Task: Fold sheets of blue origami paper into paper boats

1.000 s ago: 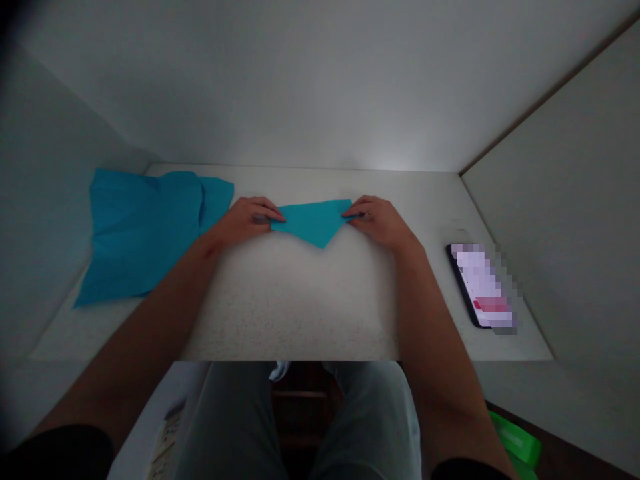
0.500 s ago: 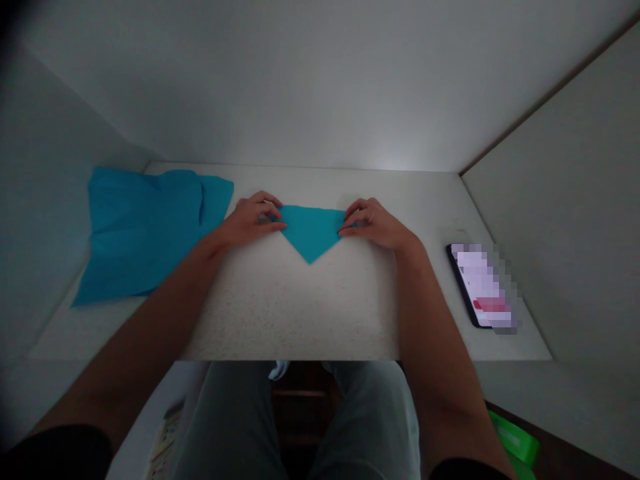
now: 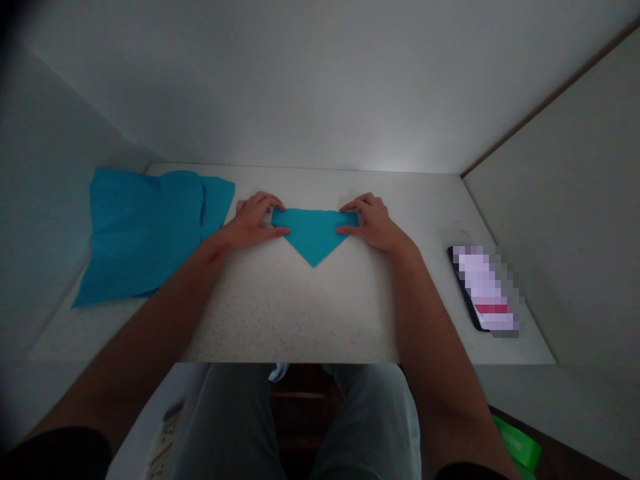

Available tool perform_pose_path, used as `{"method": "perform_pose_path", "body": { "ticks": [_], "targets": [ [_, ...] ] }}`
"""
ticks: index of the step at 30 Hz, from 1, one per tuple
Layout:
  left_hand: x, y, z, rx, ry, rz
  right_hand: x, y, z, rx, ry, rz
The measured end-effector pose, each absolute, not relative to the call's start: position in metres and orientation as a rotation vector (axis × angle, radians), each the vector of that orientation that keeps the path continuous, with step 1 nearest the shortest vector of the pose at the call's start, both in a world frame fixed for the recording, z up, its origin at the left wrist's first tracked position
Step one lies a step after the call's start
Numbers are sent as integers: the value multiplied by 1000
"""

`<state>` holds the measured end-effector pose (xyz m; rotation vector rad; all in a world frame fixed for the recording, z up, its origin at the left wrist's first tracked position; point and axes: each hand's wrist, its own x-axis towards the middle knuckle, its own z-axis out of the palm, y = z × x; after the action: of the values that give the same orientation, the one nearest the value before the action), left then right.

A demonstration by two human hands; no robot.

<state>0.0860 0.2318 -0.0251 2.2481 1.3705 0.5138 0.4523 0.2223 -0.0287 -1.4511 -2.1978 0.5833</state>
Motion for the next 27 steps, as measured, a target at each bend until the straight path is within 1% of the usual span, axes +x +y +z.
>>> {"method": "perform_pose_path", "body": {
  "ticks": [7, 10, 17, 22, 24, 27],
  "targets": [
    [84, 231, -22, 2264, 1344, 512, 448, 224, -27, -1414, -2212, 590],
    [83, 233, -22, 2238, 1313, 553, 445, 222, -24, -1384, -2160, 694],
    [88, 237, -23, 2197, 1065, 666, 446, 212, -5, -1317, -2017, 955],
    [93, 233, -22, 2350, 1096, 598, 443, 204, 6, -1303, -2112, 1103],
    [94, 230, -22, 2395, 1090, 551, 437, 203, 5, -1336, -2159, 1104],
    [96, 224, -20, 2434, 1051, 515, 420, 203, 0, -1340, -2266, 1002]
  ]
}}
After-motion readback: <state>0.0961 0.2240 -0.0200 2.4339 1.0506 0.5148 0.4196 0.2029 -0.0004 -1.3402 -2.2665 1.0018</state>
